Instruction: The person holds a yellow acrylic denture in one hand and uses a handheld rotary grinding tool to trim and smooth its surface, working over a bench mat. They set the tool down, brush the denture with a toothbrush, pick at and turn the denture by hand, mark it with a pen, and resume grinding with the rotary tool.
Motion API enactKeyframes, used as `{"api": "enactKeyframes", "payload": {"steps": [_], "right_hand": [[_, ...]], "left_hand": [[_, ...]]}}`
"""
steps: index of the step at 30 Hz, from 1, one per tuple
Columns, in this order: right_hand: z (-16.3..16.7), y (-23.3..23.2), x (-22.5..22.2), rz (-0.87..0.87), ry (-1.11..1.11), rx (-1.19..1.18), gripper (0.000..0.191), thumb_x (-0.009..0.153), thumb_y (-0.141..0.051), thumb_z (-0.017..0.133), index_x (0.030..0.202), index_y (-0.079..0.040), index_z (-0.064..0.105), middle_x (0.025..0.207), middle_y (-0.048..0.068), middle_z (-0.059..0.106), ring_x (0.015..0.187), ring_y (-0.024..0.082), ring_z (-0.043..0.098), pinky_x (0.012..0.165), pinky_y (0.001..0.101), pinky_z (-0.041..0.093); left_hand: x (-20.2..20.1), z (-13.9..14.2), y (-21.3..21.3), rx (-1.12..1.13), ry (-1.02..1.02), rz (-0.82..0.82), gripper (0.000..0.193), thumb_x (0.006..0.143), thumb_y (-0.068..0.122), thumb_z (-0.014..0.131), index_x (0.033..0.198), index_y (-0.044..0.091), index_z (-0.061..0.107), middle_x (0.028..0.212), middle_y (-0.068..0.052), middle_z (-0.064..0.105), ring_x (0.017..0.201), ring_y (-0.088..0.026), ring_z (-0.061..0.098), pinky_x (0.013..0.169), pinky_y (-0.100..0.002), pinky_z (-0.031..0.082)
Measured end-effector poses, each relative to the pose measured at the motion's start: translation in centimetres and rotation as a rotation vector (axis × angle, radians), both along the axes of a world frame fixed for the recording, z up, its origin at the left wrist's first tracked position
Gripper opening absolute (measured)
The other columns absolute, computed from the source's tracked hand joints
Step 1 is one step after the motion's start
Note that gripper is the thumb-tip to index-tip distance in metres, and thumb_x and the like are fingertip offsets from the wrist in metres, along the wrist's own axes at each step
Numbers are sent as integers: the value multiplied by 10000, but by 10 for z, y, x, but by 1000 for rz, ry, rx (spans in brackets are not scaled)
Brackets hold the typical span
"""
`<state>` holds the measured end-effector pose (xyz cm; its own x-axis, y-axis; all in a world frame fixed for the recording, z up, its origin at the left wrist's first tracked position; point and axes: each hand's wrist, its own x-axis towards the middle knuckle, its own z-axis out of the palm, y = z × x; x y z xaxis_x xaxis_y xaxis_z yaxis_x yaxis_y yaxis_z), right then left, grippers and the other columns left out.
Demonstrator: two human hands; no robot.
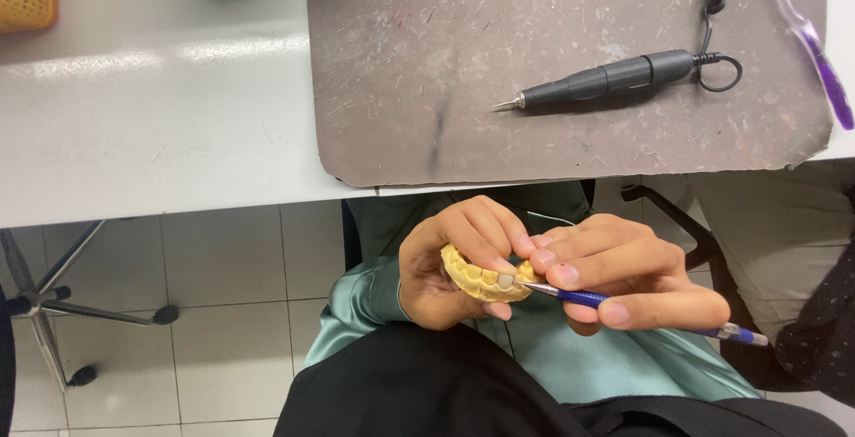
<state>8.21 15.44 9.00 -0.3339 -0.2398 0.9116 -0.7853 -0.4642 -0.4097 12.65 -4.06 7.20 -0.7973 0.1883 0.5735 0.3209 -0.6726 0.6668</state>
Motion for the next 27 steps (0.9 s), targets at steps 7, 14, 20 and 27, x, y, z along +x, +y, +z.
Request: {"api": "enactKeyframes", "payload": {"steps": [7,14,20,27], "right_hand": [[-3,0,-1,-1,4,-17,338,910,-22,742,1105,-64,469,1100,241,671,1010,366,760,911,519,658],[-3,-4,4,-49,-10,-38,322,911,-50,742,1091,-64,476,1075,228,688,988,357,767,901,517,667],[-4,-7,-1,-18,39,-58,319,919,-41,738,1094,-49,472,1072,239,676,992,366,762,900,526,661],[-6,-7,-1,-13,48,-75,317,917,-43,742,1092,-47,477,1069,239,682,996,368,760,901,536,656]], "left_hand": [[0,-1,1,8,2,-6,309,919,101,847,1144,66,637,1083,-49,641,1134,-183,641,962,-310,562],[0,-1,1,18,1,-5,305,917,94,843,1139,58,636,1081,-56,643,1134,-182,642,967,-312,557],[0,-1,3,40,2,1,304,906,71,848,1123,54,636,1081,-69,643,1133,-186,640,963,-311,564],[0,-1,3,47,-3,1,299,908,76,847,1119,53,636,1078,-68,642,1132,-184,639,967,-309,565]]}}
